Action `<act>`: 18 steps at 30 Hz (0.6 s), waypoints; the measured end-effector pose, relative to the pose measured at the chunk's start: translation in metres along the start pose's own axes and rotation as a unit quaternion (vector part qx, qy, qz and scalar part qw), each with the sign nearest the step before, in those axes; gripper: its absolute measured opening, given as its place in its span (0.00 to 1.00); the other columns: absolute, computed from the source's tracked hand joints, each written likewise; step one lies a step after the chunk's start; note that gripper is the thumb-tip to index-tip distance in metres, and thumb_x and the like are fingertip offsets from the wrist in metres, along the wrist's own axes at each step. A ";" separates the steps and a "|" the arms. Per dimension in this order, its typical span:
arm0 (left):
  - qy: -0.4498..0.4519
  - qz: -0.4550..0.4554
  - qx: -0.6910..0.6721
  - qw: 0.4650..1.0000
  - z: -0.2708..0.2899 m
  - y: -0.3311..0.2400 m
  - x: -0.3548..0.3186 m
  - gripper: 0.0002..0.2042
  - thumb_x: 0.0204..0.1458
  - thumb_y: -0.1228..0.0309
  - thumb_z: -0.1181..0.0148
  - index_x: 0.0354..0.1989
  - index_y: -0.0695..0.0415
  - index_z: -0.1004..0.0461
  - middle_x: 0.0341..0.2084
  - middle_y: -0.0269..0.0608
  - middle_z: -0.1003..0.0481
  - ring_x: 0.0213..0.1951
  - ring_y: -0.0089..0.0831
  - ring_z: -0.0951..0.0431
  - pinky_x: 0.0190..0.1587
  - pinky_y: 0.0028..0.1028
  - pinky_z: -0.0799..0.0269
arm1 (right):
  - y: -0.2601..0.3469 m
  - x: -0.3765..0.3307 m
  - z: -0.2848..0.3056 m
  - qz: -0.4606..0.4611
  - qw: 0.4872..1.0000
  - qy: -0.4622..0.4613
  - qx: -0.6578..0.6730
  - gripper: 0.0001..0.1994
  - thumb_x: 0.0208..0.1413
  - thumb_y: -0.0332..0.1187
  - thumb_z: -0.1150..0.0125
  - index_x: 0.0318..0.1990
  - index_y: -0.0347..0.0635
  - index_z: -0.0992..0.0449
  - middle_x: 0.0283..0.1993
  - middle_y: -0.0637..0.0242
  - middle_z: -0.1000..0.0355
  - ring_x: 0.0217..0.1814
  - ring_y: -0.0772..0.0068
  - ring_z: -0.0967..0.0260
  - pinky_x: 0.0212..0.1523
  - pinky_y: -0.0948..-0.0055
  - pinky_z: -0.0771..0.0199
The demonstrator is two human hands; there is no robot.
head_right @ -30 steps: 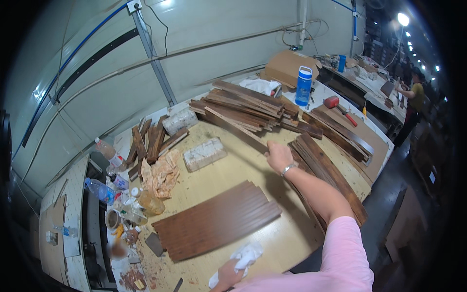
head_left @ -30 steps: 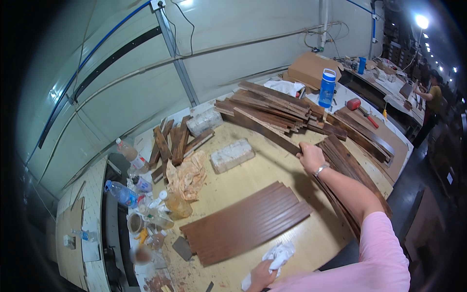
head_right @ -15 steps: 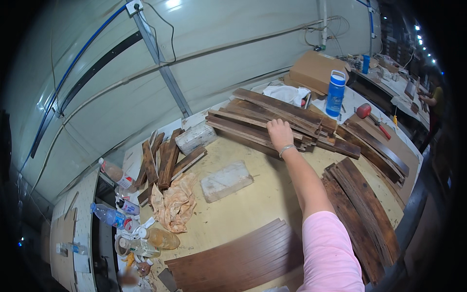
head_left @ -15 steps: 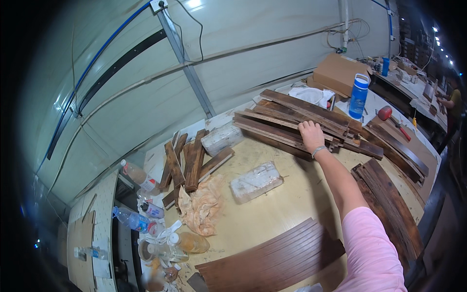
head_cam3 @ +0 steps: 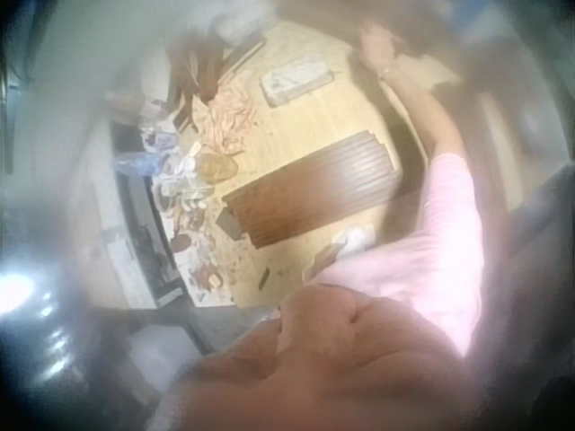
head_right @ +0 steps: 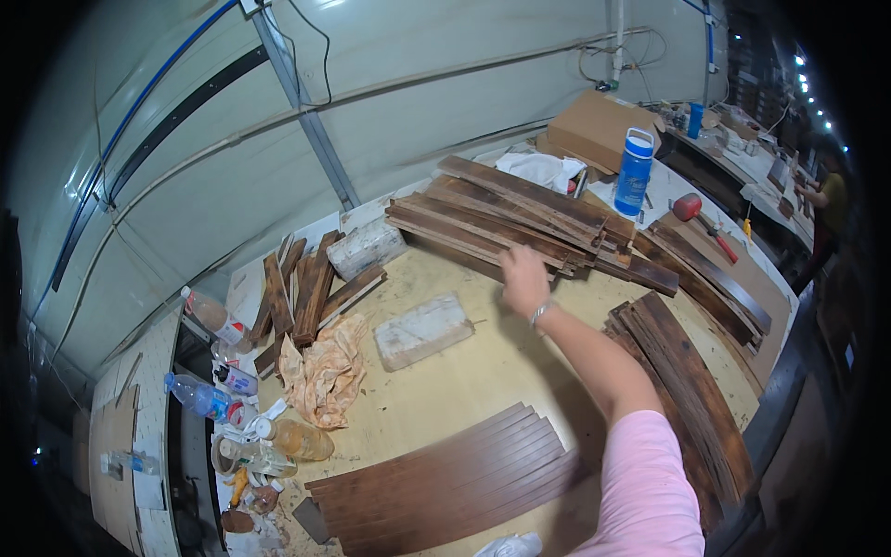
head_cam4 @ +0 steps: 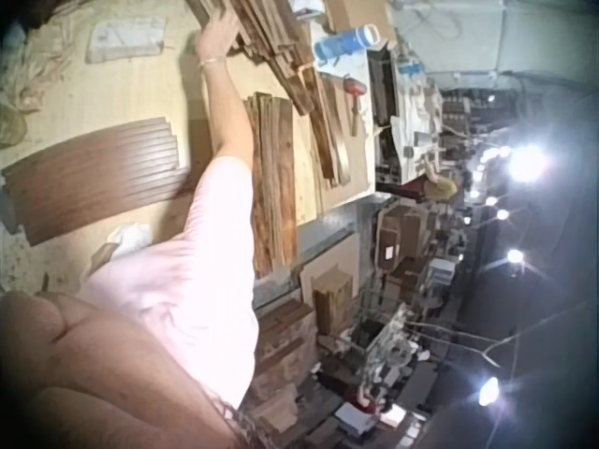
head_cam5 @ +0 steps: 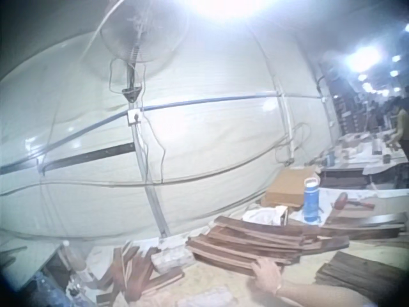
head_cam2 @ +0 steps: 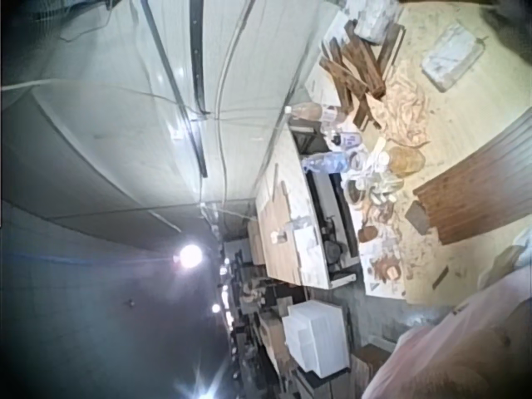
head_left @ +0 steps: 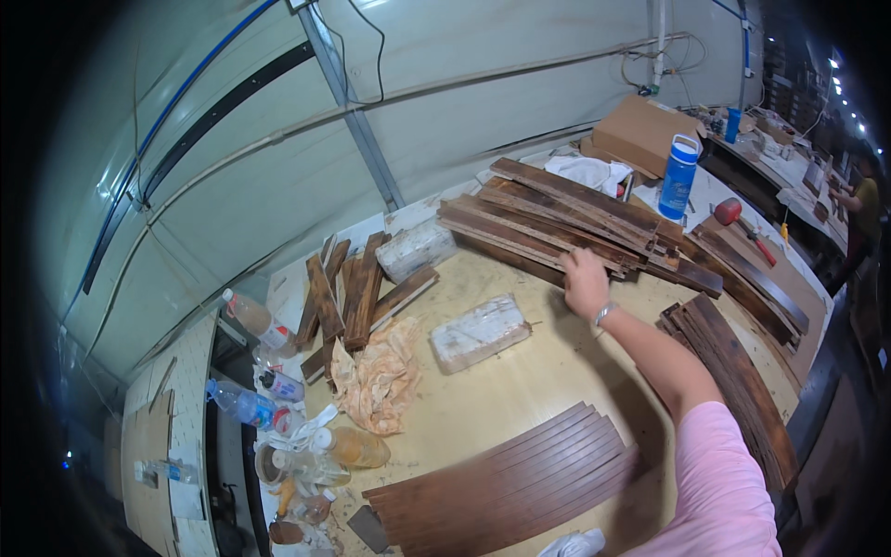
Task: The person wipes long wooden slats with a white cloth after applying a substance from a small sponge.
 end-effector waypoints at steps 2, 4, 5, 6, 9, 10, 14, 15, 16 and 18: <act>-0.008 -0.005 0.000 1.000 -0.001 0.000 -0.008 0.16 0.45 0.69 0.37 0.44 0.58 0.24 0.38 0.52 0.23 0.42 0.48 0.23 0.45 0.40 0.26 | 0.038 -0.034 0.023 0.038 0.992 0.029 0.114 0.13 0.38 0.23 0.42 0.37 0.38 0.28 0.40 0.55 0.34 0.44 0.50 0.36 0.45 0.55 0.34; -0.019 -0.015 -0.005 1.000 0.000 0.002 -0.022 0.16 0.45 0.69 0.37 0.44 0.58 0.24 0.38 0.52 0.23 0.42 0.47 0.23 0.46 0.40 0.26 | 0.084 -0.084 0.064 0.072 0.976 0.061 0.196 0.12 0.41 0.23 0.44 0.37 0.38 0.28 0.39 0.53 0.33 0.43 0.48 0.36 0.43 0.55 0.33; -0.022 -0.020 -0.007 1.000 -0.001 0.003 -0.034 0.16 0.45 0.69 0.37 0.44 0.58 0.24 0.38 0.52 0.23 0.42 0.47 0.23 0.46 0.40 0.26 | 0.102 -0.115 0.086 0.094 0.962 0.123 0.227 0.12 0.42 0.23 0.43 0.38 0.38 0.27 0.39 0.54 0.33 0.43 0.49 0.35 0.42 0.57 0.32; -0.015 -0.042 -0.012 0.999 -0.004 0.006 -0.041 0.16 0.45 0.69 0.37 0.44 0.57 0.24 0.38 0.52 0.23 0.42 0.47 0.23 0.46 0.40 0.26 | 0.118 -0.139 0.114 0.097 0.945 0.164 0.267 0.11 0.43 0.23 0.39 0.37 0.38 0.26 0.39 0.56 0.32 0.42 0.50 0.35 0.42 0.58 0.32; 0.055 -0.024 0.012 0.998 0.006 -0.019 -0.037 0.14 0.47 0.69 0.40 0.44 0.57 0.24 0.41 0.47 0.24 0.44 0.43 0.23 0.45 0.36 0.26 | 0.154 -0.215 0.185 0.100 0.933 0.193 0.286 0.09 0.42 0.23 0.36 0.35 0.38 0.26 0.36 0.58 0.31 0.38 0.52 0.34 0.39 0.59 0.32; 0.038 -0.074 0.054 0.995 0.003 -0.012 -0.040 0.14 0.49 0.64 0.40 0.44 0.55 0.25 0.40 0.40 0.23 0.41 0.39 0.22 0.41 0.34 0.24 | 0.160 -0.241 0.193 0.078 0.929 0.218 0.288 0.11 0.40 0.23 0.36 0.35 0.39 0.25 0.36 0.58 0.30 0.37 0.53 0.33 0.39 0.59 0.31; -0.009 -0.101 0.064 0.993 -0.003 -0.008 -0.047 0.18 0.49 0.64 0.41 0.48 0.57 0.28 0.43 0.39 0.25 0.40 0.37 0.22 0.39 0.33 0.24 | 0.191 -0.297 0.211 0.050 0.920 0.287 0.263 0.23 0.36 0.21 0.36 0.46 0.38 0.27 0.47 0.52 0.33 0.49 0.48 0.36 0.50 0.55 0.35; -0.006 -0.090 0.064 0.994 -0.002 -0.011 -0.047 0.18 0.49 0.64 0.41 0.48 0.58 0.28 0.43 0.40 0.25 0.40 0.38 0.22 0.39 0.34 0.24 | 0.194 -0.302 0.210 0.065 0.925 0.277 0.252 0.25 0.36 0.21 0.36 0.48 0.37 0.28 0.49 0.51 0.34 0.51 0.47 0.37 0.52 0.54 0.36; -0.003 -0.078 0.063 0.995 0.001 -0.014 -0.048 0.19 0.49 0.64 0.41 0.49 0.58 0.28 0.43 0.40 0.25 0.40 0.38 0.22 0.39 0.34 0.24 | 0.195 -0.308 0.209 0.082 0.929 0.266 0.243 0.27 0.35 0.21 0.36 0.50 0.37 0.29 0.52 0.50 0.35 0.53 0.46 0.38 0.53 0.53 0.37; -0.013 -0.074 0.048 0.996 0.001 -0.014 -0.051 0.19 0.49 0.64 0.42 0.49 0.58 0.29 0.43 0.41 0.26 0.40 0.39 0.23 0.40 0.36 0.24 | 0.193 -0.319 0.203 0.105 0.935 0.260 0.217 0.29 0.36 0.21 0.37 0.53 0.36 0.31 0.53 0.48 0.36 0.55 0.44 0.39 0.55 0.52 0.38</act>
Point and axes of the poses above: each hand's wrist, its own x-axis towards the middle knuckle, its own z-axis out of the back of the hand, y = z × x, the point moved 2 cm from there along x, towards the middle knuckle
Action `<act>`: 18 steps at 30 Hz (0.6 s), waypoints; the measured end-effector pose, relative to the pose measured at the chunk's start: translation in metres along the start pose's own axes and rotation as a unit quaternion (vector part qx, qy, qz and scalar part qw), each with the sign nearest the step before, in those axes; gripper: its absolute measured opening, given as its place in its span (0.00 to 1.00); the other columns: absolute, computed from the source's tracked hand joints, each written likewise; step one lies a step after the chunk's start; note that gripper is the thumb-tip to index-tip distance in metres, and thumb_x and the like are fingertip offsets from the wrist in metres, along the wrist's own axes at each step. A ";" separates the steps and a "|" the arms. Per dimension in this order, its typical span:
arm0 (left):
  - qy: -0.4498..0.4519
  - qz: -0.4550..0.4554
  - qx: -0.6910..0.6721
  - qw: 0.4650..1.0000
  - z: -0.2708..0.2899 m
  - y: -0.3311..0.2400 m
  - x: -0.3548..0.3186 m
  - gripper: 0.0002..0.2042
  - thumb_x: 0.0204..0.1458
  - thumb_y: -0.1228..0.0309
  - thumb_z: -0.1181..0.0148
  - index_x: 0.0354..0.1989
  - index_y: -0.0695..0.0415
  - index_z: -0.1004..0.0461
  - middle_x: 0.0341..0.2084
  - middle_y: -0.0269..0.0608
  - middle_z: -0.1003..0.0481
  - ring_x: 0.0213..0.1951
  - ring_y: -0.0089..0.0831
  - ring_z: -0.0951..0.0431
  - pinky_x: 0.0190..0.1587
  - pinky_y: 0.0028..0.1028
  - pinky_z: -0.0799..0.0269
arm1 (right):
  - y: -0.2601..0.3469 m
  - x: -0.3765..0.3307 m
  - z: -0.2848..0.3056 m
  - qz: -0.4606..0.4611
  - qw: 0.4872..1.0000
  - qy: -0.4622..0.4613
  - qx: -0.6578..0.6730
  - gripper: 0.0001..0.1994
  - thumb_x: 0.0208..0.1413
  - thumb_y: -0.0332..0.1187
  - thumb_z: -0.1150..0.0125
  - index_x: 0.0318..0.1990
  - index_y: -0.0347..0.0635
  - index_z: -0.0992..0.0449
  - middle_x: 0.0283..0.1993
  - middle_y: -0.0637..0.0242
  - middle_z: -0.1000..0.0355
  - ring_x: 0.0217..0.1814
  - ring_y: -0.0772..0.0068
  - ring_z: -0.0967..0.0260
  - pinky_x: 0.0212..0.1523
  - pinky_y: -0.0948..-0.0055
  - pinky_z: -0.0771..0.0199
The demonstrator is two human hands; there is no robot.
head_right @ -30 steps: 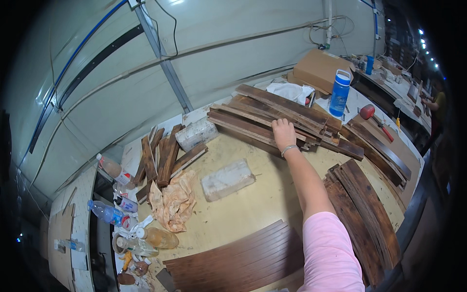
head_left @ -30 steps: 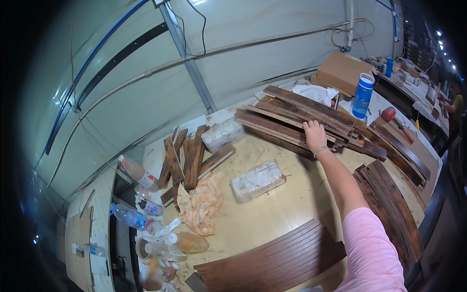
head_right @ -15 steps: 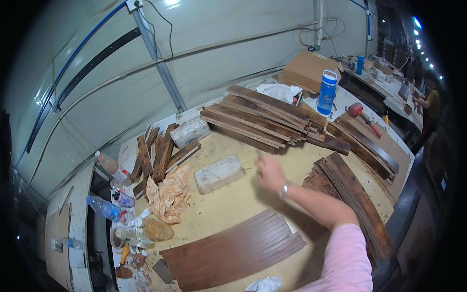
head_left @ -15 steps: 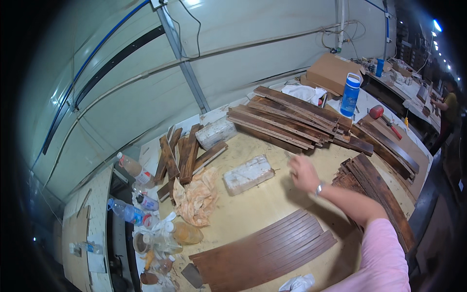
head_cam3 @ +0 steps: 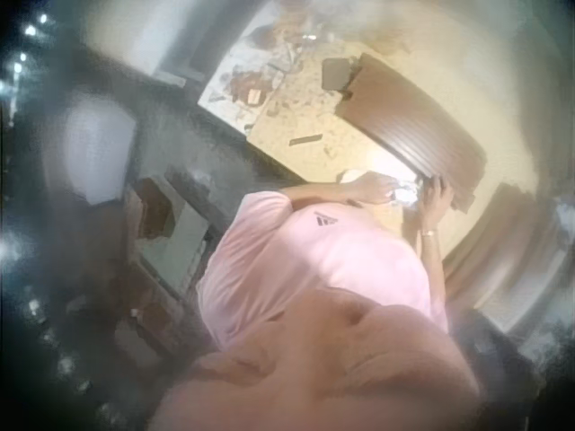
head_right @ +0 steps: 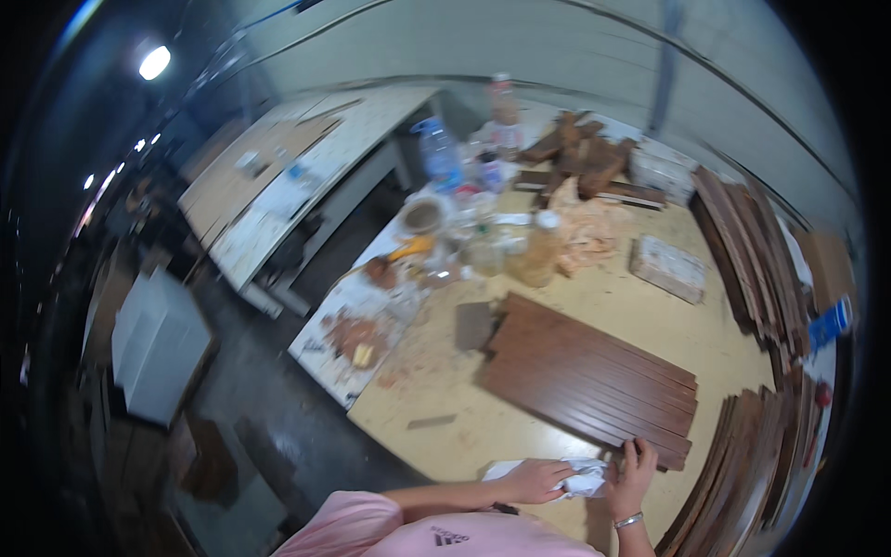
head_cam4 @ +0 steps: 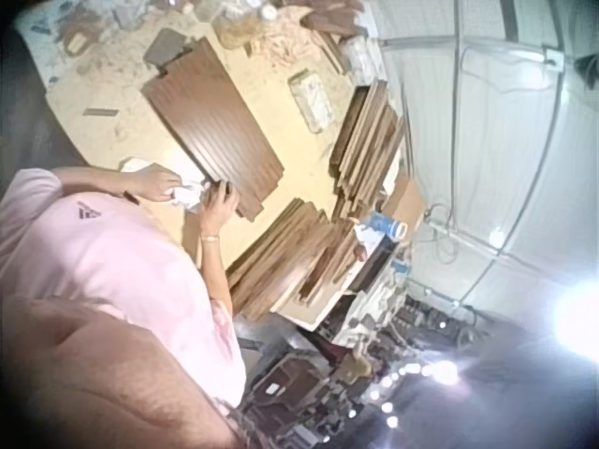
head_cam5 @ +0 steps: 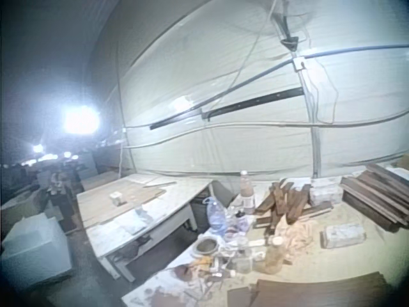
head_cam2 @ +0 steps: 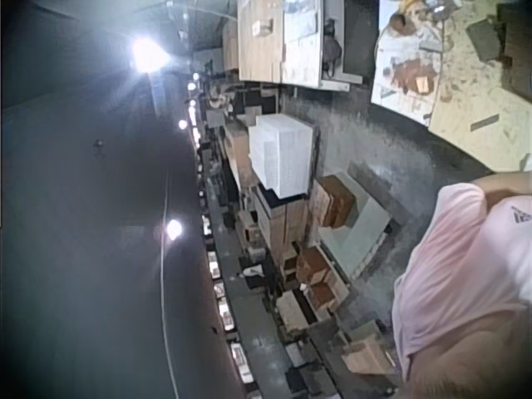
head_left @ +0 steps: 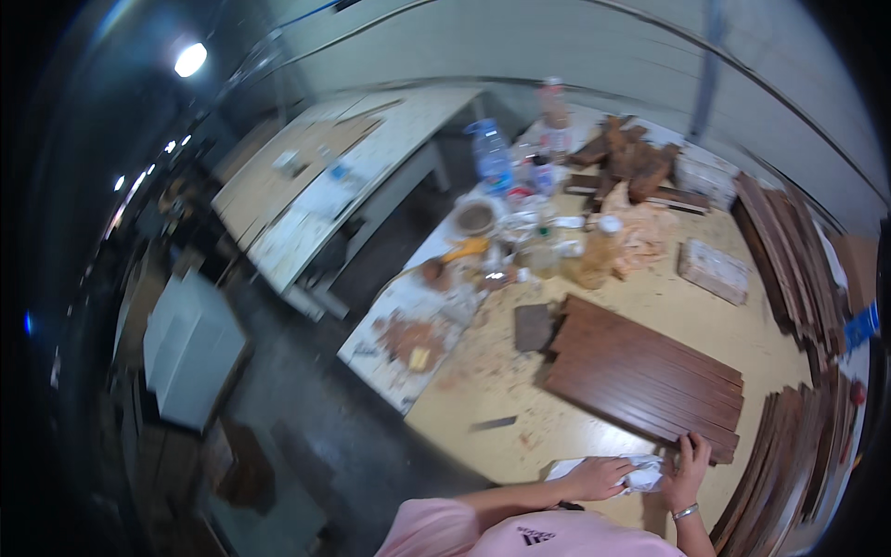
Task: The person wipes long wooden slats with a white cloth after applying a substance from a small sponge.
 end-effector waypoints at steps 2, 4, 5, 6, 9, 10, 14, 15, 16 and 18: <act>-0.032 -0.005 -0.020 0.999 -0.004 0.004 0.002 0.19 0.49 0.64 0.42 0.49 0.58 0.29 0.43 0.42 0.26 0.41 0.41 0.23 0.41 0.38 0.25 | -0.008 -0.006 -0.008 0.026 0.999 -0.006 -0.023 0.29 0.36 0.20 0.38 0.54 0.34 0.32 0.55 0.47 0.37 0.56 0.43 0.39 0.56 0.51 0.39; -0.024 -0.001 -0.035 0.999 -0.003 0.000 0.005 0.22 0.46 0.65 0.41 0.51 0.59 0.29 0.40 0.44 0.27 0.41 0.42 0.24 0.41 0.38 0.25 | -0.014 -0.013 -0.013 0.037 0.999 -0.003 -0.031 0.30 0.40 0.19 0.39 0.56 0.34 0.34 0.56 0.46 0.37 0.57 0.41 0.40 0.56 0.50 0.39; -0.028 0.001 -0.030 0.999 -0.001 -0.003 0.005 0.23 0.45 0.66 0.40 0.51 0.59 0.30 0.39 0.44 0.27 0.39 0.43 0.24 0.39 0.39 0.25 | -0.018 -0.016 -0.015 0.049 0.997 -0.011 -0.054 0.29 0.42 0.19 0.40 0.57 0.34 0.35 0.56 0.45 0.38 0.57 0.40 0.40 0.56 0.50 0.39; -0.066 0.013 -0.027 0.997 -0.009 -0.002 0.001 0.24 0.44 0.66 0.40 0.52 0.59 0.30 0.37 0.44 0.28 0.38 0.43 0.24 0.38 0.39 0.25 | -0.023 -0.015 -0.017 0.061 0.996 0.007 -0.070 0.29 0.43 0.18 0.41 0.58 0.34 0.35 0.56 0.45 0.38 0.58 0.40 0.41 0.56 0.49 0.39; -0.115 0.015 -0.023 0.993 -0.015 -0.008 -0.011 0.25 0.42 0.67 0.39 0.53 0.59 0.31 0.35 0.44 0.29 0.36 0.43 0.24 0.36 0.39 0.26 | -0.049 -0.017 -0.019 0.045 0.995 0.035 -0.086 0.31 0.43 0.18 0.41 0.60 0.36 0.36 0.59 0.48 0.39 0.61 0.42 0.42 0.59 0.52 0.40; -0.122 0.017 -0.023 0.992 -0.015 -0.009 -0.016 0.26 0.42 0.67 0.39 0.53 0.59 0.31 0.34 0.44 0.29 0.36 0.43 0.24 0.36 0.39 0.26 | -0.053 -0.016 -0.020 0.055 0.992 0.036 -0.106 0.30 0.43 0.18 0.41 0.59 0.36 0.35 0.59 0.47 0.39 0.61 0.42 0.42 0.59 0.52 0.39; -0.156 0.016 -0.028 0.987 -0.021 -0.007 -0.024 0.26 0.41 0.68 0.39 0.53 0.59 0.31 0.33 0.44 0.29 0.35 0.43 0.25 0.36 0.40 0.27 | -0.015 -0.005 -0.013 0.118 0.989 0.008 -0.085 0.34 0.57 0.61 0.53 0.58 0.40 0.30 0.57 0.47 0.35 0.57 0.42 0.36 0.56 0.48 0.35; -0.155 0.020 -0.032 0.987 -0.014 -0.010 -0.028 0.26 0.42 0.68 0.39 0.53 0.59 0.31 0.33 0.44 0.29 0.35 0.44 0.25 0.36 0.40 0.26 | -0.009 -0.005 -0.009 0.114 0.989 0.008 -0.094 0.34 0.57 0.61 0.54 0.58 0.41 0.30 0.58 0.48 0.36 0.58 0.41 0.37 0.56 0.48 0.35; -0.150 0.021 -0.038 0.988 -0.009 -0.012 -0.030 0.25 0.42 0.68 0.39 0.52 0.59 0.31 0.33 0.44 0.29 0.35 0.44 0.25 0.36 0.40 0.26 | 0.001 -0.006 -0.007 0.144 0.982 -0.066 -0.102 0.29 0.56 0.56 0.50 0.48 0.36 0.23 0.47 0.44 0.28 0.49 0.43 0.30 0.48 0.52 0.29; -0.143 0.026 -0.036 0.989 -0.007 -0.012 -0.031 0.24 0.42 0.69 0.39 0.51 0.59 0.30 0.33 0.45 0.29 0.35 0.45 0.24 0.36 0.40 0.26 | -0.024 -0.016 -0.018 0.092 0.990 -0.015 -0.107 0.23 0.49 0.31 0.44 0.55 0.36 0.31 0.55 0.45 0.36 0.57 0.42 0.38 0.55 0.52 0.36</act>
Point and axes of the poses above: each hand's wrist, its own x-axis towards the middle knuckle, its own z-axis out of the back of the hand, y = z × x, the point moved 2 cm from there along x, towards the middle knuckle
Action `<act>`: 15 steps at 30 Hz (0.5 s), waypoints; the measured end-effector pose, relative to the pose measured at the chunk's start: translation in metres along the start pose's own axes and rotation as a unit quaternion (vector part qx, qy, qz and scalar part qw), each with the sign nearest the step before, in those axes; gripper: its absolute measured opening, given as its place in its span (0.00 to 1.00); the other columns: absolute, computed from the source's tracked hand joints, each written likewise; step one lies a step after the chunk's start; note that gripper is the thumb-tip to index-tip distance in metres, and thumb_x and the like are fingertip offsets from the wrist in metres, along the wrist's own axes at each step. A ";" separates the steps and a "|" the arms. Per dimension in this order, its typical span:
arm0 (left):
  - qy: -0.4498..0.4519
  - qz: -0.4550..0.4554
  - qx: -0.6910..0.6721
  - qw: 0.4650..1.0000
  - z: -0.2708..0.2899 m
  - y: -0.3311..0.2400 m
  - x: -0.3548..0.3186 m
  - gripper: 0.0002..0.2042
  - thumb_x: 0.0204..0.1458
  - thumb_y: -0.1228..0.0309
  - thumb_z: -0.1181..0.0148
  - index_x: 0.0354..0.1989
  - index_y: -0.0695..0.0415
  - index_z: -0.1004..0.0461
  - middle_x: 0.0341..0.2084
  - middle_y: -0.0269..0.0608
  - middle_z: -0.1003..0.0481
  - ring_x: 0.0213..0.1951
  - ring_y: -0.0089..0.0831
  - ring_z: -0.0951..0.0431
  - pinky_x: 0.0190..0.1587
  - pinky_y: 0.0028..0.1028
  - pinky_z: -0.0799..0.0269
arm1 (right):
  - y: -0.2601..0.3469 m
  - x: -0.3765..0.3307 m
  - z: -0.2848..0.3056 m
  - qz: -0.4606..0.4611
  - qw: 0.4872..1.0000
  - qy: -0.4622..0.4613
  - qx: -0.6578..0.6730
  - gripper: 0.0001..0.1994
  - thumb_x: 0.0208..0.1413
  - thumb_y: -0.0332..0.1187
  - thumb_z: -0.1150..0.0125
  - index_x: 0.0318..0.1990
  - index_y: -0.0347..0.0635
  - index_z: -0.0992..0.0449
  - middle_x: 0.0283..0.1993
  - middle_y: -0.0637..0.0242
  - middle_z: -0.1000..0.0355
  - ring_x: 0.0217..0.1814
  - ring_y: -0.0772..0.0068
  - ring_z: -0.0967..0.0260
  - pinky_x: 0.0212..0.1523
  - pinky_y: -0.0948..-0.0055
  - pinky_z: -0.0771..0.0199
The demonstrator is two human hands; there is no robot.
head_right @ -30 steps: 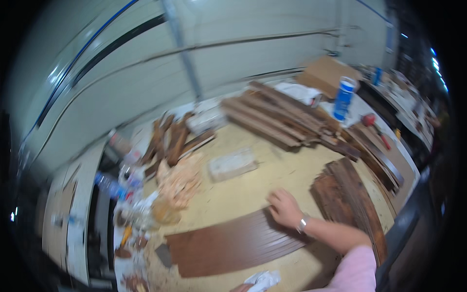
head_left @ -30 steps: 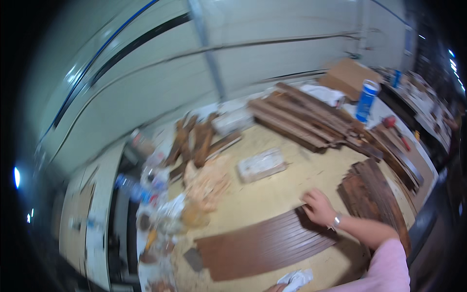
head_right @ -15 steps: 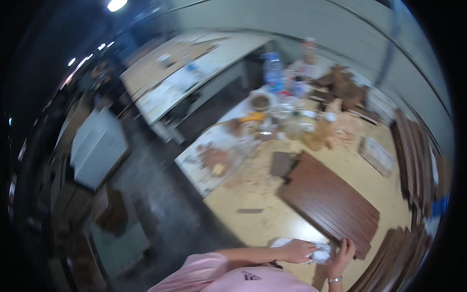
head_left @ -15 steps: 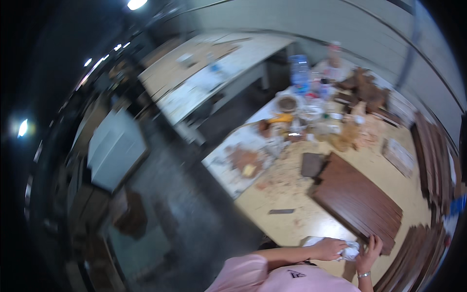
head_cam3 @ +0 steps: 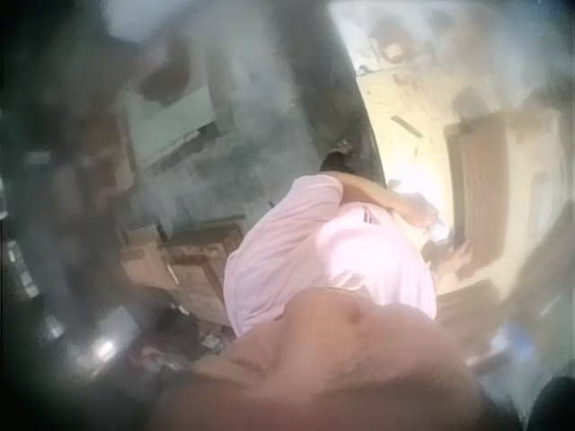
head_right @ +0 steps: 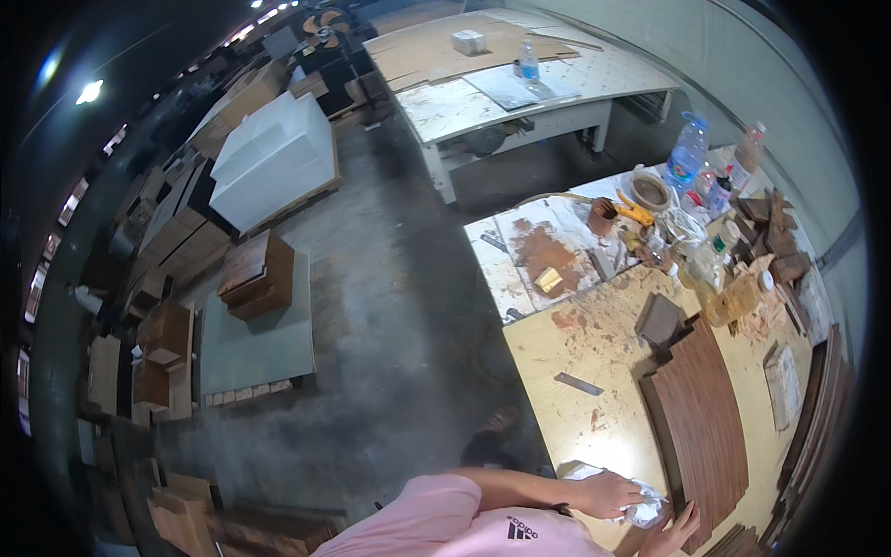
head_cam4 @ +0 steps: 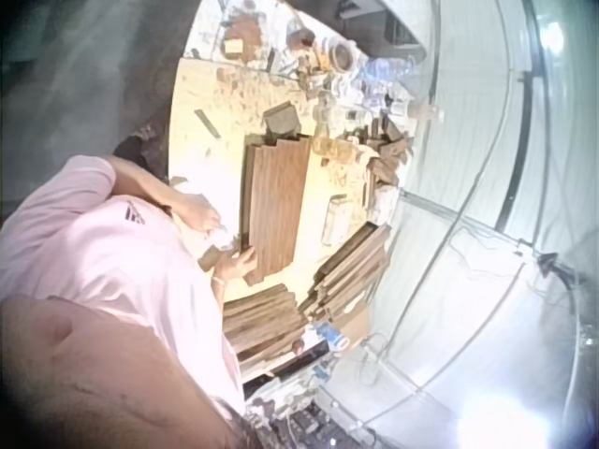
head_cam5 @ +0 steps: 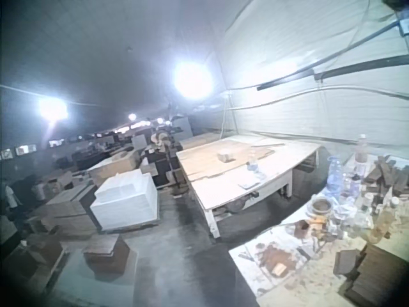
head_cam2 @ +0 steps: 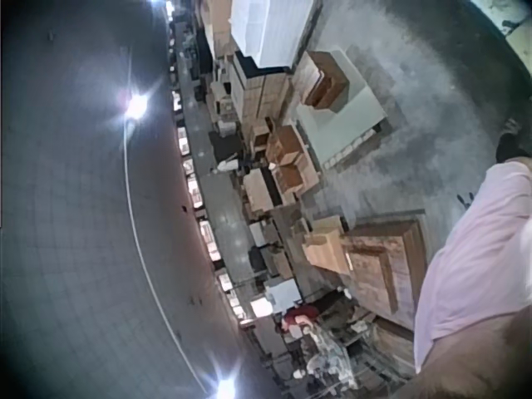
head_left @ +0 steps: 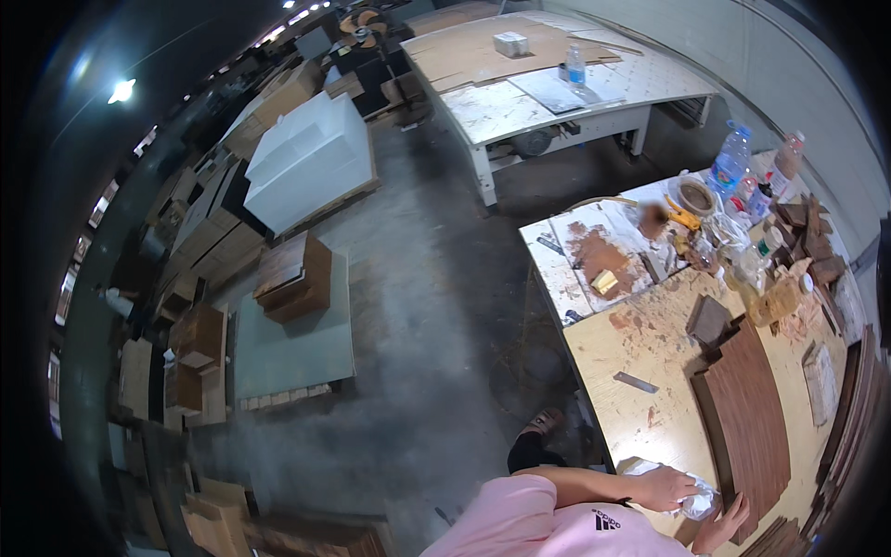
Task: The person wipes long wooden slats with a white cloth after applying a substance from a small sponge.
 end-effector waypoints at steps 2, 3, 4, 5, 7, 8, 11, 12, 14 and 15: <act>-0.002 -0.002 -0.004 1.000 0.004 -0.004 0.001 0.21 0.42 0.69 0.40 0.48 0.59 0.29 0.34 0.45 0.28 0.35 0.45 0.24 0.35 0.40 0.26 | -0.004 -0.013 0.000 -0.055 0.998 0.037 -0.015 0.26 0.46 0.19 0.41 0.56 0.35 0.33 0.57 0.45 0.38 0.59 0.41 0.40 0.58 0.51 0.39; -0.006 -0.005 0.003 1.000 0.004 -0.004 0.002 0.21 0.42 0.68 0.39 0.47 0.59 0.29 0.34 0.44 0.28 0.36 0.45 0.23 0.35 0.40 0.25 | 0.001 -0.009 0.002 -0.015 1.000 -0.007 -0.019 0.21 0.45 0.21 0.40 0.50 0.34 0.30 0.50 0.48 0.34 0.52 0.43 0.37 0.51 0.51 0.36; -0.005 -0.003 0.015 1.000 0.008 -0.005 0.001 0.21 0.43 0.67 0.40 0.48 0.59 0.29 0.34 0.44 0.27 0.36 0.44 0.23 0.35 0.39 0.25 | 0.005 -0.006 0.000 -0.024 0.999 0.017 -0.018 0.19 0.43 0.21 0.41 0.47 0.34 0.29 0.45 0.50 0.34 0.48 0.44 0.36 0.46 0.52 0.36; 0.002 -0.011 0.025 1.000 0.012 -0.007 0.002 0.22 0.44 0.66 0.40 0.49 0.59 0.29 0.34 0.43 0.27 0.36 0.44 0.23 0.34 0.39 0.25 | 0.010 -0.004 0.000 -0.042 0.998 0.037 -0.021 0.16 0.42 0.22 0.41 0.43 0.34 0.28 0.41 0.52 0.33 0.44 0.45 0.36 0.42 0.52 0.36; -0.002 -0.002 0.006 1.000 0.016 -0.007 0.007 0.23 0.47 0.64 0.42 0.53 0.59 0.30 0.36 0.43 0.27 0.37 0.43 0.23 0.37 0.37 0.25 | 0.023 0.001 -0.002 0.017 0.998 0.026 -0.051 0.15 0.39 0.24 0.43 0.39 0.36 0.28 0.35 0.54 0.35 0.39 0.47 0.36 0.38 0.53 0.38; 0.030 0.015 0.006 0.999 0.012 -0.002 0.008 0.22 0.49 0.64 0.42 0.53 0.58 0.30 0.35 0.44 0.27 0.37 0.42 0.24 0.38 0.37 0.26 | 0.032 0.007 -0.001 0.029 0.999 0.007 -0.019 0.15 0.39 0.24 0.45 0.39 0.38 0.28 0.35 0.54 0.35 0.39 0.47 0.36 0.38 0.54 0.36; 0.055 0.116 -0.065 0.990 0.034 -0.009 0.014 0.23 0.50 0.69 0.41 0.58 0.52 0.32 0.43 0.49 0.24 0.39 0.47 0.22 0.40 0.38 0.25 | 0.031 0.023 0.004 -0.002 1.000 -0.005 -0.012 0.12 0.39 0.30 0.35 0.32 0.39 0.28 0.34 0.56 0.34 0.39 0.49 0.36 0.37 0.55 0.34; 0.031 0.147 -0.094 0.984 0.033 0.003 0.006 0.25 0.53 0.69 0.44 0.62 0.48 0.36 0.45 0.48 0.25 0.42 0.48 0.23 0.43 0.40 0.26 | 0.032 0.034 0.011 -0.034 0.998 0.045 0.012 0.10 0.42 0.30 0.35 0.30 0.39 0.29 0.33 0.56 0.33 0.38 0.49 0.35 0.37 0.54 0.33; -0.144 0.090 -0.087 0.982 0.050 -0.007 0.015 0.27 0.50 0.74 0.42 0.62 0.52 0.36 0.44 0.50 0.25 0.40 0.48 0.22 0.42 0.39 0.25 | 0.028 0.038 0.018 -0.112 0.984 0.126 0.056 0.09 0.47 0.35 0.36 0.27 0.40 0.28 0.30 0.55 0.31 0.36 0.49 0.33 0.35 0.54 0.33; -0.132 0.080 -0.052 0.987 0.068 -0.025 0.026 0.29 0.46 0.75 0.39 0.61 0.51 0.35 0.48 0.47 0.26 0.46 0.45 0.25 0.47 0.38 0.28 | 0.032 0.042 0.030 -0.176 0.963 0.189 0.077 0.10 0.49 0.37 0.39 0.28 0.39 0.26 0.29 0.52 0.28 0.35 0.46 0.30 0.35 0.53 0.32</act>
Point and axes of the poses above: each hand's wrist, its own x-axis towards the middle knuckle, its own z-axis out of the back of the hand, y = z × x, the point moved 2 cm from there along x, towards the middle knuckle
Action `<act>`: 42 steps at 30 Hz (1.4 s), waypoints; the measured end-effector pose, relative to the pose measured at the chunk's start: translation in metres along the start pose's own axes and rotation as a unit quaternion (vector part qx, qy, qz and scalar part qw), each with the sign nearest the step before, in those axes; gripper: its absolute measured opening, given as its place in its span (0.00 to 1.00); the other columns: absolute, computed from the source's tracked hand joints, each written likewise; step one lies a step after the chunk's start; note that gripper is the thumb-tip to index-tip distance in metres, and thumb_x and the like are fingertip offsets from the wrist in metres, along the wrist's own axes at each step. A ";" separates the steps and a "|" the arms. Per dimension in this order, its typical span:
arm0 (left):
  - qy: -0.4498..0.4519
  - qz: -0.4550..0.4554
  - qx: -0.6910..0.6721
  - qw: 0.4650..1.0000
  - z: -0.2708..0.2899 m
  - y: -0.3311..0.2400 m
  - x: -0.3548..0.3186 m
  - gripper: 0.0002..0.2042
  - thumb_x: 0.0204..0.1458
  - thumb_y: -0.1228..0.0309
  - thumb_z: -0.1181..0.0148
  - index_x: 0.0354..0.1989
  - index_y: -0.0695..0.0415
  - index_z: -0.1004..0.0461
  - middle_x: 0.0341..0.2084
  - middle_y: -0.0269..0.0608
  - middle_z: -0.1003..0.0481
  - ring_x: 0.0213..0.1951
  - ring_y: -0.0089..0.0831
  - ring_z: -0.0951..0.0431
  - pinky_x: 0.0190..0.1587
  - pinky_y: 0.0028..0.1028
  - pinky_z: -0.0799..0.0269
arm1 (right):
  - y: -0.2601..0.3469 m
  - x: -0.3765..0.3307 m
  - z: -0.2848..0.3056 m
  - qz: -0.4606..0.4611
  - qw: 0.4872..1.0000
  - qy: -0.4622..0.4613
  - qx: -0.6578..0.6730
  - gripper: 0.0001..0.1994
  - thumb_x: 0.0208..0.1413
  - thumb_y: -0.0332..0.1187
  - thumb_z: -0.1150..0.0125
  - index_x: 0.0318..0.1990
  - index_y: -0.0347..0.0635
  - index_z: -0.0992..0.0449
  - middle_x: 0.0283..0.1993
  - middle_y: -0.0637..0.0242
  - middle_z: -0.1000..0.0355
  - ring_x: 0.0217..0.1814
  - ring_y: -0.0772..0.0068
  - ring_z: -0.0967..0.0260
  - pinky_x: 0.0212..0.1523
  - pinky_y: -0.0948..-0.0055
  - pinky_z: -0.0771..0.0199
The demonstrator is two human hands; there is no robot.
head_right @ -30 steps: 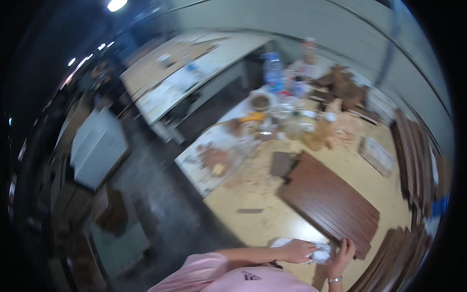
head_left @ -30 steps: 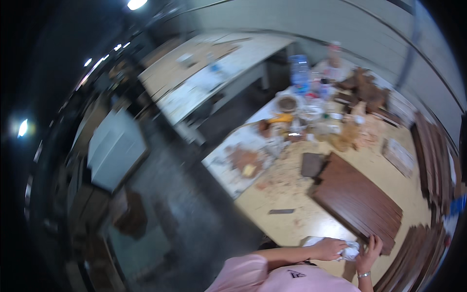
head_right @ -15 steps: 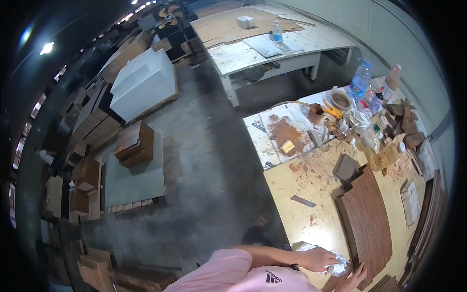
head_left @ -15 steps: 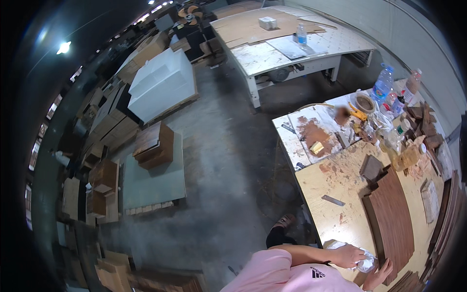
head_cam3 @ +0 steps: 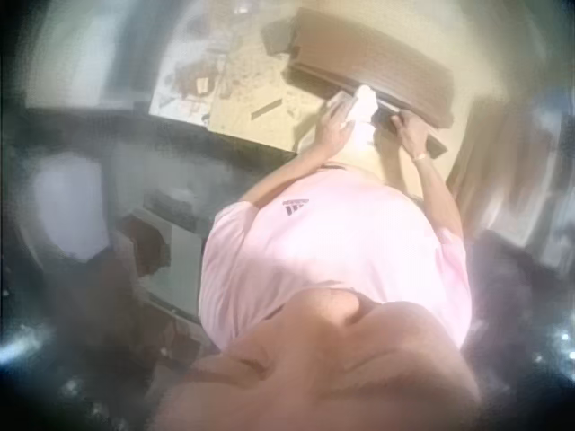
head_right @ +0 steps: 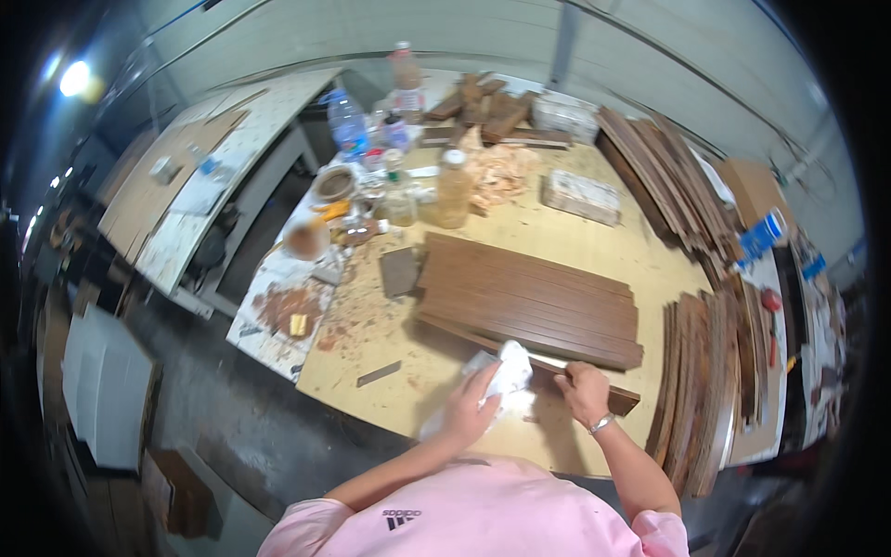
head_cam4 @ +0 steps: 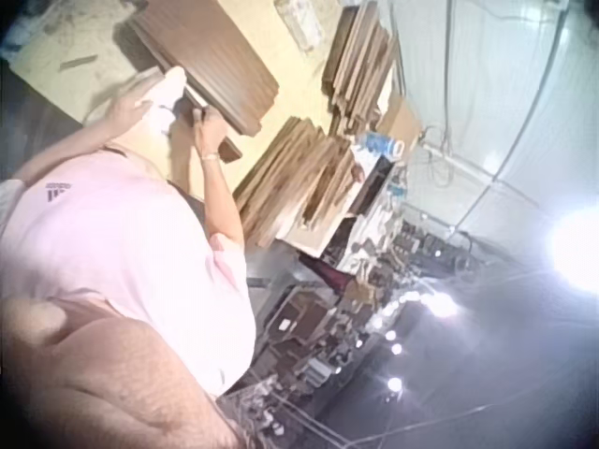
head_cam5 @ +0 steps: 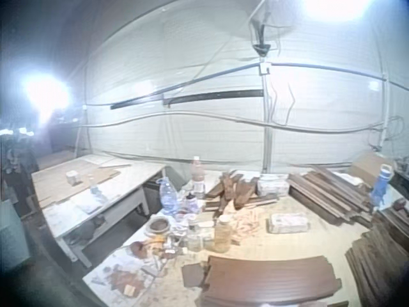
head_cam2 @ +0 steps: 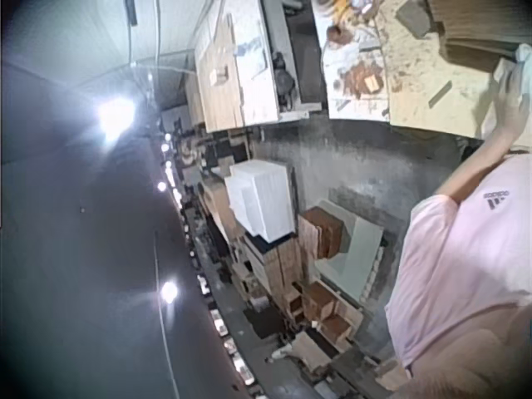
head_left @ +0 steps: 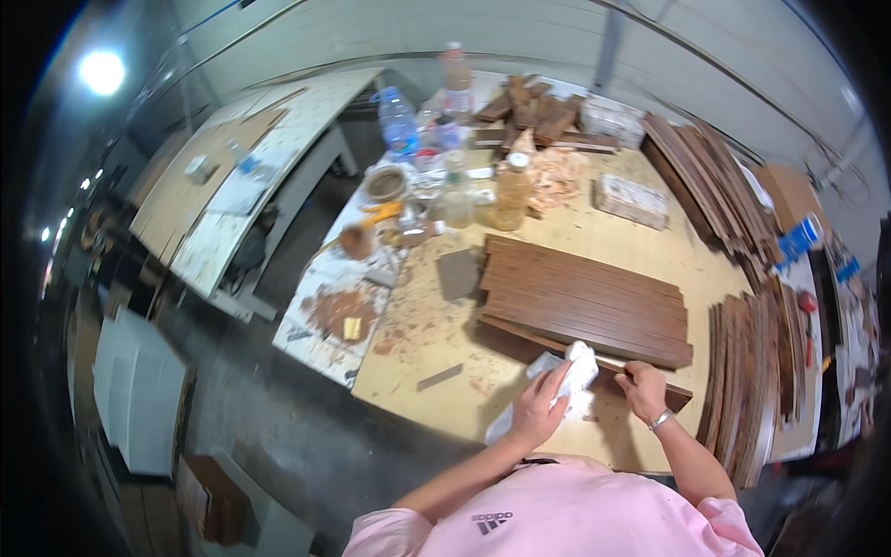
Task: The person wipes long wooden slats with a white cloth after applying a substance from a small sponge.
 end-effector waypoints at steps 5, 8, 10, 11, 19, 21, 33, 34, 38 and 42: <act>0.161 -0.281 0.161 0.932 -0.011 -0.039 0.040 0.23 0.42 0.67 0.37 0.52 0.43 0.25 0.54 0.33 0.28 0.54 0.40 0.29 0.60 0.45 0.38 | 0.019 -0.055 0.001 -0.109 0.977 -0.033 0.183 0.12 0.49 0.40 0.41 0.29 0.39 0.21 0.26 0.48 0.27 0.31 0.44 0.28 0.33 0.53 0.29; 0.132 -0.188 0.283 0.931 0.023 0.017 0.089 0.17 0.45 0.67 0.41 0.46 0.46 0.21 0.48 0.36 0.23 0.50 0.41 0.25 0.56 0.43 0.33 | 0.032 -0.071 0.044 -0.195 0.962 0.003 0.192 0.13 0.51 0.39 0.41 0.30 0.37 0.21 0.23 0.49 0.29 0.25 0.52 0.29 0.29 0.59 0.32; -0.059 -0.194 0.218 0.955 0.071 0.038 0.139 0.15 0.47 0.76 0.43 0.45 0.61 0.24 0.39 0.50 0.22 0.38 0.44 0.21 0.46 0.38 0.27 | 0.013 -0.093 0.034 -0.215 0.947 0.028 0.236 0.12 0.52 0.37 0.41 0.30 0.35 0.21 0.20 0.55 0.29 0.23 0.62 0.31 0.28 0.65 0.34; -0.037 0.035 0.140 0.989 0.091 0.054 0.153 0.14 0.49 0.79 0.45 0.46 0.64 0.25 0.38 0.52 0.22 0.40 0.46 0.22 0.45 0.38 0.28 | 0.007 -0.102 0.032 -0.223 0.939 0.040 0.258 0.12 0.53 0.36 0.41 0.30 0.34 0.22 0.19 0.58 0.29 0.22 0.67 0.33 0.27 0.68 0.35; 0.043 -0.144 0.136 0.979 0.018 0.017 0.089 0.13 0.50 0.70 0.37 0.44 0.57 0.23 0.34 0.49 0.23 0.36 0.46 0.23 0.40 0.38 0.28 | 0.017 -0.091 0.029 -0.244 0.831 -0.028 0.499 0.12 0.53 0.29 0.40 0.19 0.40 0.32 0.20 0.80 0.40 0.24 0.88 0.48 0.23 0.79 0.49; 0.018 -0.161 0.106 0.981 0.040 0.002 0.085 0.10 0.50 0.69 0.35 0.41 0.57 0.21 0.34 0.47 0.21 0.35 0.42 0.21 0.40 0.35 0.28 | 0.028 -0.091 0.041 -0.263 0.816 -0.028 0.513 0.10 0.51 0.28 0.38 0.20 0.39 0.30 0.20 0.79 0.36 0.23 0.88 0.46 0.23 0.79 0.47; -0.250 0.184 0.456 0.834 0.276 0.171 0.043 0.12 0.48 0.71 0.35 0.42 0.57 0.23 0.37 0.47 0.26 0.43 0.46 0.26 0.46 0.39 0.31 | 0.037 -0.089 0.026 -0.269 0.821 0.031 0.502 0.07 0.47 0.28 0.35 0.24 0.32 0.24 0.20 0.73 0.31 0.22 0.85 0.41 0.23 0.78 0.42; -0.257 0.161 0.483 0.821 0.279 0.179 0.042 0.13 0.48 0.70 0.35 0.42 0.57 0.24 0.37 0.47 0.27 0.43 0.47 0.27 0.46 0.39 0.32 | 0.042 -0.085 0.027 -0.277 0.810 0.026 0.516 0.07 0.47 0.28 0.35 0.24 0.32 0.24 0.20 0.73 0.32 0.22 0.85 0.41 0.23 0.78 0.42; -0.306 0.212 0.366 0.853 0.287 0.203 0.035 0.12 0.49 0.73 0.36 0.43 0.55 0.23 0.39 0.46 0.27 0.42 0.43 0.26 0.45 0.36 0.31 | 0.042 -0.078 0.026 -0.262 0.809 0.019 0.526 0.09 0.49 0.29 0.35 0.25 0.30 0.24 0.20 0.73 0.32 0.22 0.85 0.40 0.22 0.78 0.42; -0.267 0.250 0.416 0.833 0.284 0.196 0.029 0.12 0.49 0.74 0.37 0.43 0.56 0.22 0.38 0.46 0.28 0.40 0.44 0.26 0.43 0.37 0.30 | 0.047 -0.078 0.035 -0.270 0.792 0.003 0.548 0.10 0.49 0.29 0.35 0.24 0.30 0.24 0.20 0.73 0.32 0.21 0.85 0.41 0.21 0.78 0.43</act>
Point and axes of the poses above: each hand's wrist, its own x-axis towards the middle knuckle, its own z-axis out of the back of the hand, y = z × x, the point moved 2 cm from there along x, towards the middle knuckle
